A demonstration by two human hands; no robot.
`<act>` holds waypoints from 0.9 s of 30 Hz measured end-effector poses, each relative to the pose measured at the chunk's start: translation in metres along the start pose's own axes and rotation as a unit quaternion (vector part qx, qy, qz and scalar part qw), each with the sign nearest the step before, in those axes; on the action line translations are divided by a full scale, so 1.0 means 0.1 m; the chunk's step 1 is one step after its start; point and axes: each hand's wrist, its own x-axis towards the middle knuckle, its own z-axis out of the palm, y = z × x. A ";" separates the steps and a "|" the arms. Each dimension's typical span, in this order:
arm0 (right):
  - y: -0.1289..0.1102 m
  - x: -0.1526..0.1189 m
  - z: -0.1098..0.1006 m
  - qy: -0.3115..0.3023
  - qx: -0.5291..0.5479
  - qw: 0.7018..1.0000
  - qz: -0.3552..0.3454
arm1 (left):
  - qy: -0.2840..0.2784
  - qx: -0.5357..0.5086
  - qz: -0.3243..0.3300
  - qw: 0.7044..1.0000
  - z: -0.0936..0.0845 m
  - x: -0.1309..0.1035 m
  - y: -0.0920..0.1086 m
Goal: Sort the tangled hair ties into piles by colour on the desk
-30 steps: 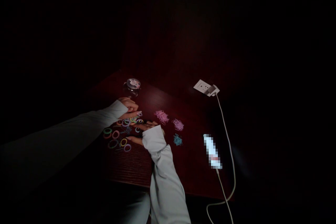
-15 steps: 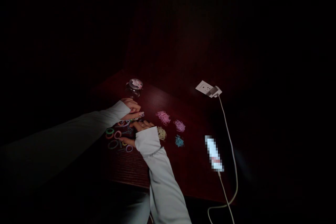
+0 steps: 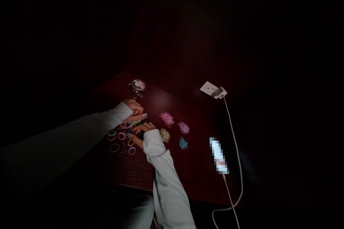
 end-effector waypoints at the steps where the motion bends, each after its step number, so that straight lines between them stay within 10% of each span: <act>1: -0.01 -0.01 -0.01 0.000 -0.006 1.000 0.003 | 0.002 -0.003 0.001 1.000 0.01 0.00 -0.01; 27: -0.11 -0.03 -0.02 -0.049 -0.036 0.998 -0.032 | 0.015 0.006 -0.025 1.000 0.20 0.03 -0.12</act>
